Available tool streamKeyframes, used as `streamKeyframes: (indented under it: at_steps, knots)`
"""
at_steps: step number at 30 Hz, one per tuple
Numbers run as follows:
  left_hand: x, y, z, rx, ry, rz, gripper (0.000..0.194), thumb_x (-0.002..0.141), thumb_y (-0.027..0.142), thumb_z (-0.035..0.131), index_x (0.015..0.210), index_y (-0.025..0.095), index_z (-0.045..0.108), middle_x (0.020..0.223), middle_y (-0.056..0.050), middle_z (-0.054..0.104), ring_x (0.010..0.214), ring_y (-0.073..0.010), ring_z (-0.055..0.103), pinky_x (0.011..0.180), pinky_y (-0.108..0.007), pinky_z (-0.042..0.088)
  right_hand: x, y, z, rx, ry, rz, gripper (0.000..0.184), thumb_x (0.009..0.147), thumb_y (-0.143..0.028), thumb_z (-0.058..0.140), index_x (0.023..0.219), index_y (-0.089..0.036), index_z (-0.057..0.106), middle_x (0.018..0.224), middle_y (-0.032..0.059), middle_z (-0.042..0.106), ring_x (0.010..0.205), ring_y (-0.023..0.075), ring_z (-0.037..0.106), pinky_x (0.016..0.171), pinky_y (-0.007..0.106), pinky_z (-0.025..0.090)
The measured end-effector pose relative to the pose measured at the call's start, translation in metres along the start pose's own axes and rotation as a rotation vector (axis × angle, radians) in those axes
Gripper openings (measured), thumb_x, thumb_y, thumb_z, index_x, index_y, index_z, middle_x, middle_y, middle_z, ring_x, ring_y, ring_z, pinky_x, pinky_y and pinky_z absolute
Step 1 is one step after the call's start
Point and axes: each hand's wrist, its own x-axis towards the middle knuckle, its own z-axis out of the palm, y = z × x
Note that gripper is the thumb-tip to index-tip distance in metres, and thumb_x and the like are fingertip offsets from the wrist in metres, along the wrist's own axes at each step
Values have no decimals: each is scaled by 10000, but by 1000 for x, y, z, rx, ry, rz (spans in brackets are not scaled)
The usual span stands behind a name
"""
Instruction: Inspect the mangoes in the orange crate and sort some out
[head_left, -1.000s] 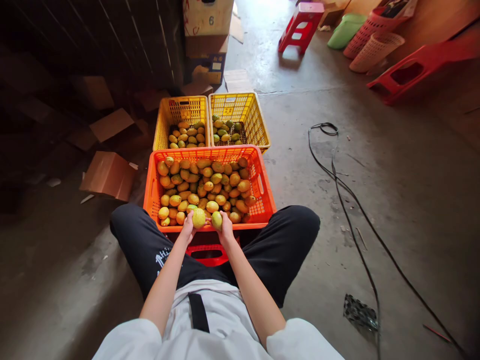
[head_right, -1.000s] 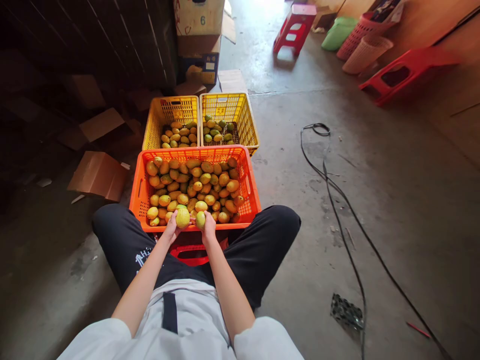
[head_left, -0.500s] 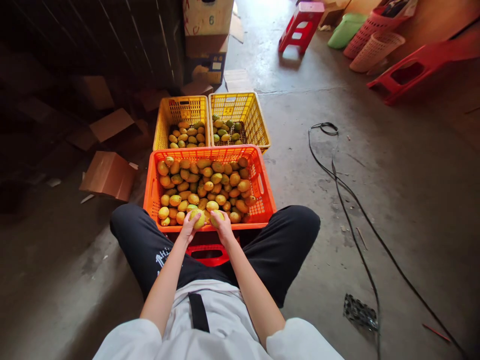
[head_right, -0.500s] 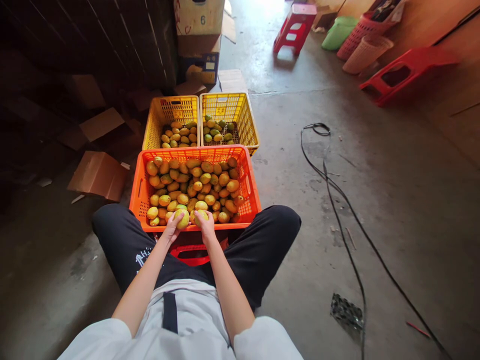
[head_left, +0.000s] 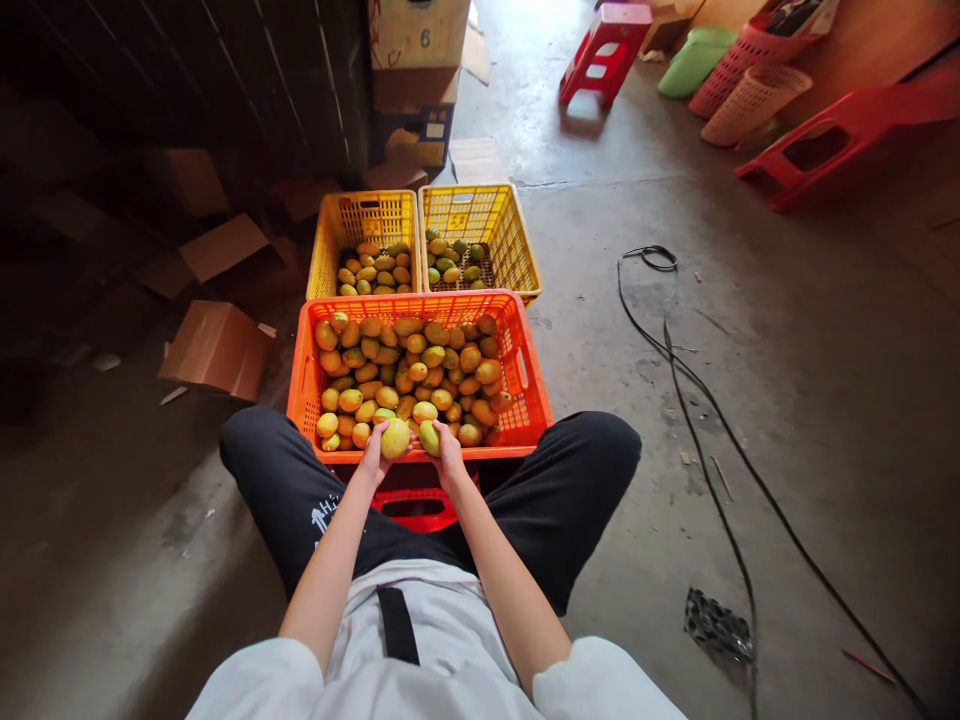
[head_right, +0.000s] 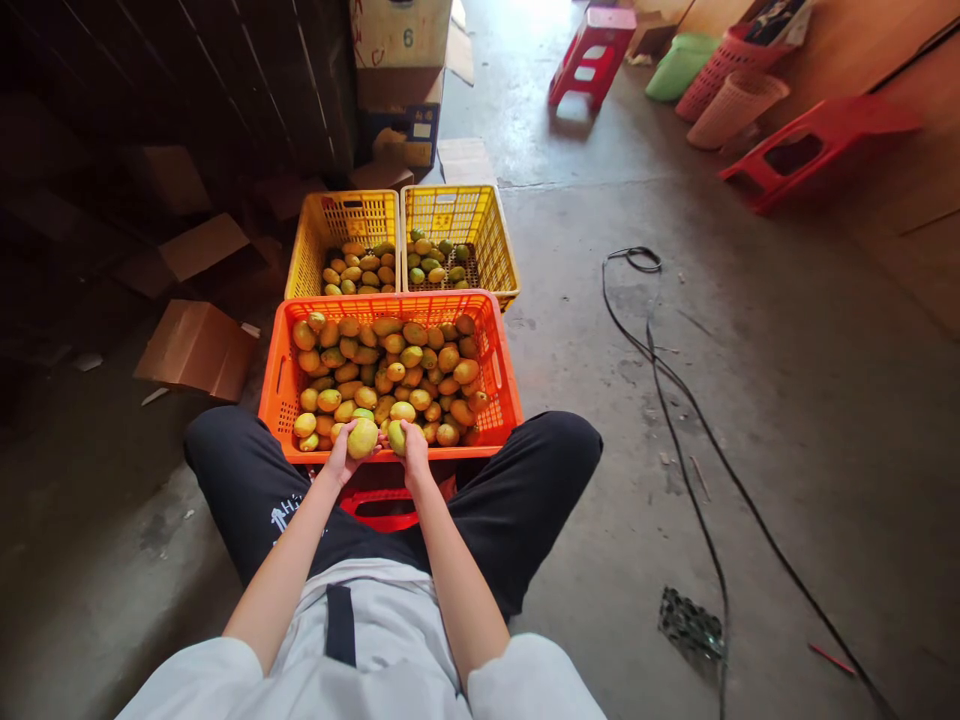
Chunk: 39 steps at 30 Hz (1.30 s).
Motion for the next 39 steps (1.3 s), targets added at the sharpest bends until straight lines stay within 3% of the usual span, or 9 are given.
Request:
streamKeyframes:
  at_steps: [5, 10, 16, 21, 25, 30, 33, 36, 39]
  knots:
    - [2, 1, -1, -111, -12, 7, 367, 967, 426, 635, 1071, 86, 725, 1037, -183, 806, 1033, -287, 793, 858, -362, 683, 4, 0, -2, -34, -45, 37, 383, 801, -599, 689, 859, -221, 686, 693, 29, 752, 547, 181, 647, 489, 262, 446]
    - [4, 3, -2, -128, 72, -18, 359, 962, 386, 685, 1205, 121, 689, 931, -96, 793, 857, -234, 796, 834, -364, 688, 2, -3, 2, 27, 31, 94, 268, 892, -451, 559, 863, -223, 698, 698, 30, 764, 504, 183, 642, 472, 265, 453]
    - [1, 5, 0, -146, 60, -19, 383, 1052, 371, 553, 1347, 149, 653, 920, -73, 785, 799, -216, 789, 849, -390, 692, -4, -8, 5, 126, 30, 30, 170, 843, -363, 655, 954, -247, 708, 729, -28, 723, 604, 194, 718, 542, 280, 562]
    - [0, 3, 0, -137, 24, 14, 320, 1062, 412, 571, 1268, 186, 664, 942, -76, 776, 944, -254, 797, 936, -473, 676, -7, -6, 5, 135, 1, -7, 303, 760, -419, 838, 950, -236, 688, 796, -16, 710, 662, 189, 731, 630, 311, 648]
    - [3, 0, -4, -118, 20, 51, 412, 953, 521, 753, 1165, 186, 640, 986, -94, 762, 1017, -287, 785, 950, -507, 667, -8, -4, 4, 119, -24, -1, 406, 665, -318, 928, 955, -235, 656, 828, -12, 727, 646, 179, 735, 653, 322, 668]
    - [6, -7, -11, -26, -49, 133, 612, 693, 288, 1007, 1143, 199, 602, 1030, -60, 745, 930, -232, 787, 941, -471, 676, -6, -3, 1, 86, -1, 32, 285, 772, -347, 828, 953, -238, 637, 783, -9, 718, 635, 207, 756, 577, 317, 643]
    - [6, -9, -11, 22, -14, 133, 545, 752, 340, 955, 1132, 196, 592, 962, -52, 749, 851, -228, 795, 861, -437, 693, -4, -4, 2, 104, 26, 102, 170, 908, -383, 656, 947, -221, 620, 717, 16, 724, 573, 194, 727, 513, 280, 592]
    - [5, -8, -7, 57, 15, 74, 397, 903, 456, 785, 1119, 163, 626, 880, -82, 765, 829, -255, 808, 790, -398, 697, -2, -6, 3, 112, -1, 156, 237, 981, -413, 524, 904, -206, 610, 669, 36, 720, 483, 164, 661, 449, 239, 518]
    - [2, -4, -4, 64, -23, 2, 443, 1012, 520, 591, 1101, 98, 692, 872, -156, 792, 867, -286, 818, 729, -346, 692, 0, -6, 3, 90, -50, 176, 315, 994, -468, 485, 857, -210, 602, 635, 34, 707, 414, 143, 586, 377, 212, 409]
